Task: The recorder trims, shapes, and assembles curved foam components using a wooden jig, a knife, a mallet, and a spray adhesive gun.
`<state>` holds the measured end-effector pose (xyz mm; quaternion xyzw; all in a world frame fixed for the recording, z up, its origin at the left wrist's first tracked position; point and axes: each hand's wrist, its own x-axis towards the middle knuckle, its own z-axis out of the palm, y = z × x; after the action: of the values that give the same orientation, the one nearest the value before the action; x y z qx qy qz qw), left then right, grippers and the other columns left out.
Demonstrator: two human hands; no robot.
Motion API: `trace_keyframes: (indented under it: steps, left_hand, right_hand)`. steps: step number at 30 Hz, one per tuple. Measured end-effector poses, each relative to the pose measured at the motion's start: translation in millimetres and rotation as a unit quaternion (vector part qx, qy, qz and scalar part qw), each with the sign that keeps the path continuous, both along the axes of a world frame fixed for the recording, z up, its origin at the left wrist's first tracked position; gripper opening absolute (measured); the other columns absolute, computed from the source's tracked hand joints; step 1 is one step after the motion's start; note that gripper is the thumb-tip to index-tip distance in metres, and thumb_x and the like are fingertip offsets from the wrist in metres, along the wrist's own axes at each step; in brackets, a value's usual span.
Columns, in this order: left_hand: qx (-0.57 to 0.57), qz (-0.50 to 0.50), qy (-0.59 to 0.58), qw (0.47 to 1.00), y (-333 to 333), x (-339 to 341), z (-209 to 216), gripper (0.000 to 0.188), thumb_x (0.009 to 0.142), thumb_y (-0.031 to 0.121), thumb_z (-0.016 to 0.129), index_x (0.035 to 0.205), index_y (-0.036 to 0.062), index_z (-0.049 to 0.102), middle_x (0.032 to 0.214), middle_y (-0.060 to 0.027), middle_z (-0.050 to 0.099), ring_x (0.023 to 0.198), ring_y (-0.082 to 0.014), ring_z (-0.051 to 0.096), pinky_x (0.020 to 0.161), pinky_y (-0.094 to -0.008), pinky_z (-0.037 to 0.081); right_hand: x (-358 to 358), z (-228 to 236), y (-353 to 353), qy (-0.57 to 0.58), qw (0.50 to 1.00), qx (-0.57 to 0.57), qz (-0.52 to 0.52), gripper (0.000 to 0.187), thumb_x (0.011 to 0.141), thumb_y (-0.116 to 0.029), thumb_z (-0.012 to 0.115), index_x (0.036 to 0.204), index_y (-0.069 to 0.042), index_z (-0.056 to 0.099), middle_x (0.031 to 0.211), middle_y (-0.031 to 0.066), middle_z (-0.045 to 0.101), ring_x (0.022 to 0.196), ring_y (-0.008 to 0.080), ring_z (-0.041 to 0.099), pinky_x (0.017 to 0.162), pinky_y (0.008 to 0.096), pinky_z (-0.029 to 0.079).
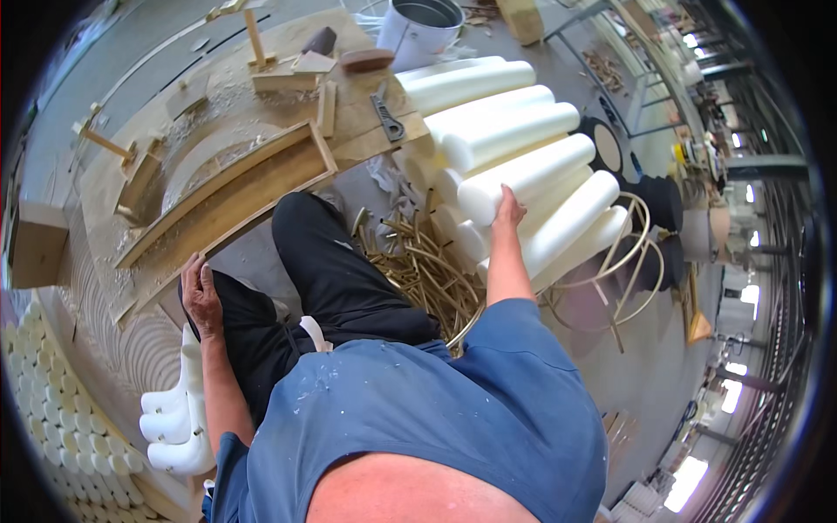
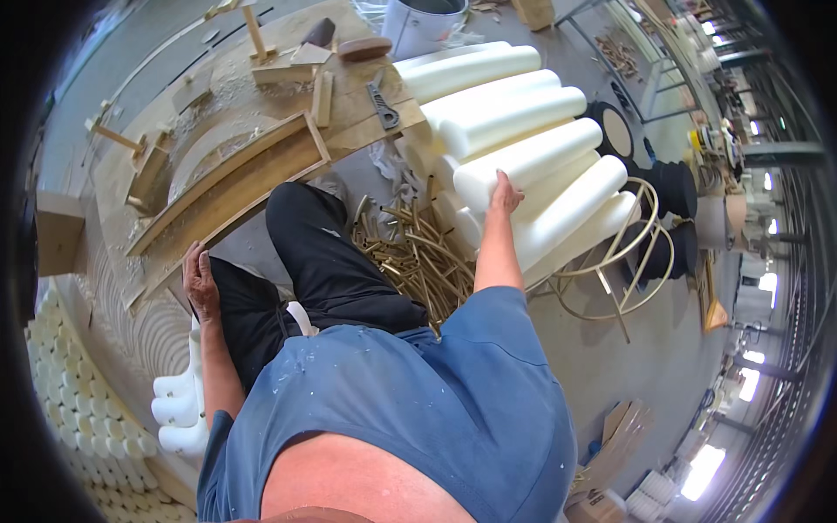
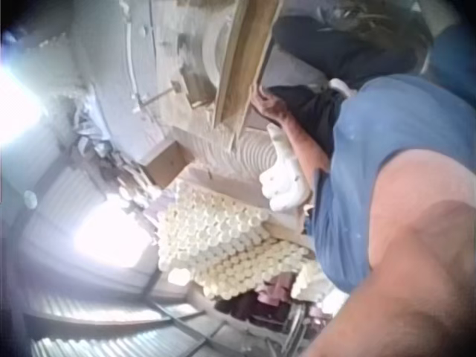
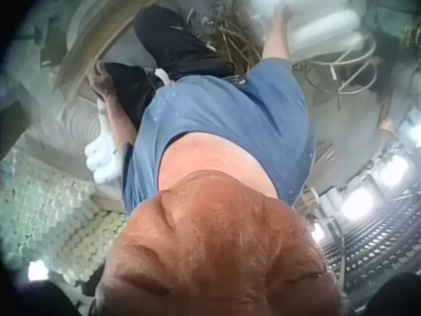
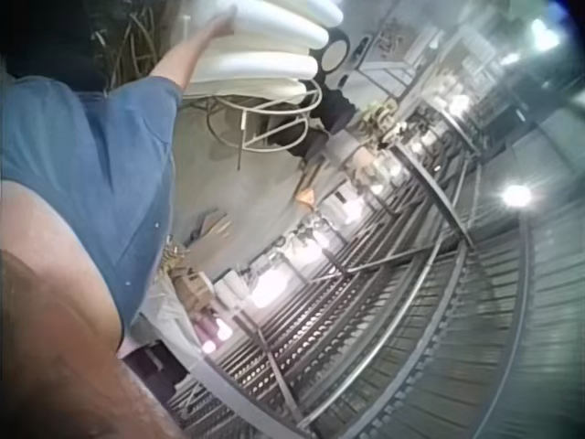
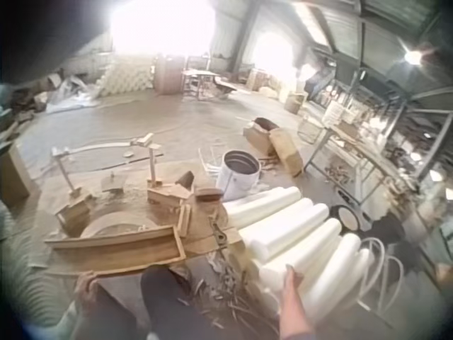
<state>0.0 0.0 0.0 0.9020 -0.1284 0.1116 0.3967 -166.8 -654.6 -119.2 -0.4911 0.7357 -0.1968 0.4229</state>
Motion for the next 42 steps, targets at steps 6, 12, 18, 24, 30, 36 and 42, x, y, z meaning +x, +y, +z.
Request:
trace_keyframes:
  steps: [6,12,18,24,30,36,42]
  left_hand:
    - [-0.037,0.024,0.018,0.999,-29.7,-13.4,-25.7,0.023,0.105,0.016,0.06,0.118,0.001,0.07,0.129,-0.0155,0.068,0.121,-0.0278,0.063,0.108,-0.0354,0.045]
    - [-0.13,0.012,0.055,0.99,-36.0,-2.2,-30.4,0.03,0.105,0.024,0.059,0.125,0.0023,0.067,0.123,-0.0146,0.069,0.119,-0.0235,0.064,0.102,-0.0341,0.048]
    - [-0.401,0.137,0.06,0.904,11.5,22.9,17.4,0.048,0.103,0.029,0.063,0.142,0.0033,0.052,0.14,-0.0149,0.056,0.12,-0.0256,0.061,0.093,-0.0337,0.052]
    - [0.004,0.333,-0.334,0.882,104.5,31.2,139.9,0.056,0.1,0.038,0.063,0.144,0.0052,0.052,0.15,-0.024,0.048,0.133,-0.0397,0.051,0.112,-0.0492,0.04]
    - [0.213,0.272,0.173,0.922,194.4,14.0,72.3,0.066,0.094,0.06,0.058,0.143,0.0151,0.058,0.143,-0.0172,0.059,0.132,-0.0393,0.055,0.112,-0.0515,0.04]
    - [0.155,0.461,0.015,0.874,179.4,-37.3,59.7,0.076,0.089,0.06,0.068,0.137,0.0018,0.06,0.137,-0.0238,0.061,0.125,-0.0397,0.059,0.108,-0.0443,0.045]
    - [-0.287,0.396,0.207,0.847,206.8,-76.0,39.0,0.066,0.09,0.05,0.076,0.132,0.0012,0.062,0.119,-0.0114,0.069,0.11,-0.021,0.063,0.097,-0.0341,0.049]
  right_hand:
    - [-34.0,82.3,26.5,-0.488,0.828,-0.119,0.25,0.053,0.1,-0.031,0.055,0.145,-0.003,0.047,0.138,0.0101,0.058,0.126,0.027,0.056,0.105,0.0419,0.044]
    - [-17.9,155.5,75.5,-0.546,0.753,0.05,0.365,0.088,0.082,-0.032,0.076,0.155,-0.003,0.038,0.144,0.014,0.055,0.131,0.0282,0.052,0.112,0.0406,0.039]
    - [42.5,238.3,143.4,-0.339,0.68,-0.005,0.65,0.102,0.066,-0.007,0.082,0.157,-0.003,0.037,0.15,0.0162,0.052,0.14,0.0309,0.047,0.119,0.0411,0.034]
    - [78.3,246.9,208.7,-0.117,0.368,-0.419,0.822,0.094,0.063,-0.009,0.084,0.149,-0.01,0.048,0.148,0.0173,0.053,0.135,0.0398,0.05,0.117,0.0505,0.037]
    - [82.1,246.9,222.7,-0.187,0.297,-0.434,0.829,0.062,0.079,-0.023,0.081,0.136,-0.007,0.061,0.143,0.0192,0.058,0.135,0.0399,0.051,0.116,0.0523,0.037]
    - [88.1,200.3,191.0,-0.175,0.609,-0.307,0.71,0.06,0.098,-0.034,0.07,0.148,-0.006,0.05,0.146,0.0182,0.054,0.134,0.0335,0.052,0.114,0.0419,0.038]
    - [103.6,209.4,198.3,-0.306,0.697,-0.096,0.642,0.071,0.097,-0.016,0.069,0.158,-0.005,0.034,0.152,0.0175,0.047,0.136,0.0299,0.047,0.116,0.0395,0.035]
